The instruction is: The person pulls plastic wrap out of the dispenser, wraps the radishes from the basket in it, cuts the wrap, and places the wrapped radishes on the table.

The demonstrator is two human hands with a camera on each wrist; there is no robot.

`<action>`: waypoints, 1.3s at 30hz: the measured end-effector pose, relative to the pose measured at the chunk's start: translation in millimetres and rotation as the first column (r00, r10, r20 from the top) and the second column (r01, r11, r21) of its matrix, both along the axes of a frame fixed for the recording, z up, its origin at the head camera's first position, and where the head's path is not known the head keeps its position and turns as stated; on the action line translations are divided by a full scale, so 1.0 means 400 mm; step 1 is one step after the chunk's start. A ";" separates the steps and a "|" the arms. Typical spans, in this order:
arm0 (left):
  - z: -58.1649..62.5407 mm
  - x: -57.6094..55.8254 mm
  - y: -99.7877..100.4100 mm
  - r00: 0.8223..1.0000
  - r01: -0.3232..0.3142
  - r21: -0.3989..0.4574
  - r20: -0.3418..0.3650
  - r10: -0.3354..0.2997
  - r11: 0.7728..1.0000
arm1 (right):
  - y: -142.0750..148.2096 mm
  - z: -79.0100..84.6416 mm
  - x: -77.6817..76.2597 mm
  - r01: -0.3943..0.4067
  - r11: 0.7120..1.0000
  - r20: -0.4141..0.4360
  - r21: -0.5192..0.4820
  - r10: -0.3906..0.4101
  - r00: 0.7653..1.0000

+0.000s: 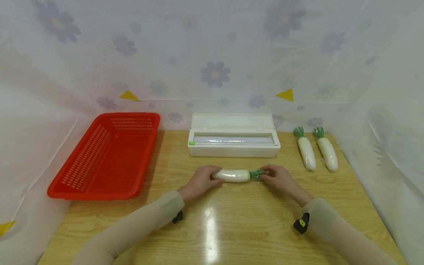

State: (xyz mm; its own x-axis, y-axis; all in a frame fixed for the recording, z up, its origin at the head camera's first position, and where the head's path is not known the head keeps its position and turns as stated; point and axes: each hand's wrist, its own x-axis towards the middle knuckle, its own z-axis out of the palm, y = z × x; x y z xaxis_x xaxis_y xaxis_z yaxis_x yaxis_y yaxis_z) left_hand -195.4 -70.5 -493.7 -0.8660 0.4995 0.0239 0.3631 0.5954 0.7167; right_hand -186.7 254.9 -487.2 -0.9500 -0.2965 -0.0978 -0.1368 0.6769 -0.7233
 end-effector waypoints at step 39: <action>0.023 0.019 -0.038 0.954 0.106 0.057 0.275 -0.118 0.993 | 0.047 0.001 -0.020 -0.081 0.993 -0.033 0.080 0.084 0.996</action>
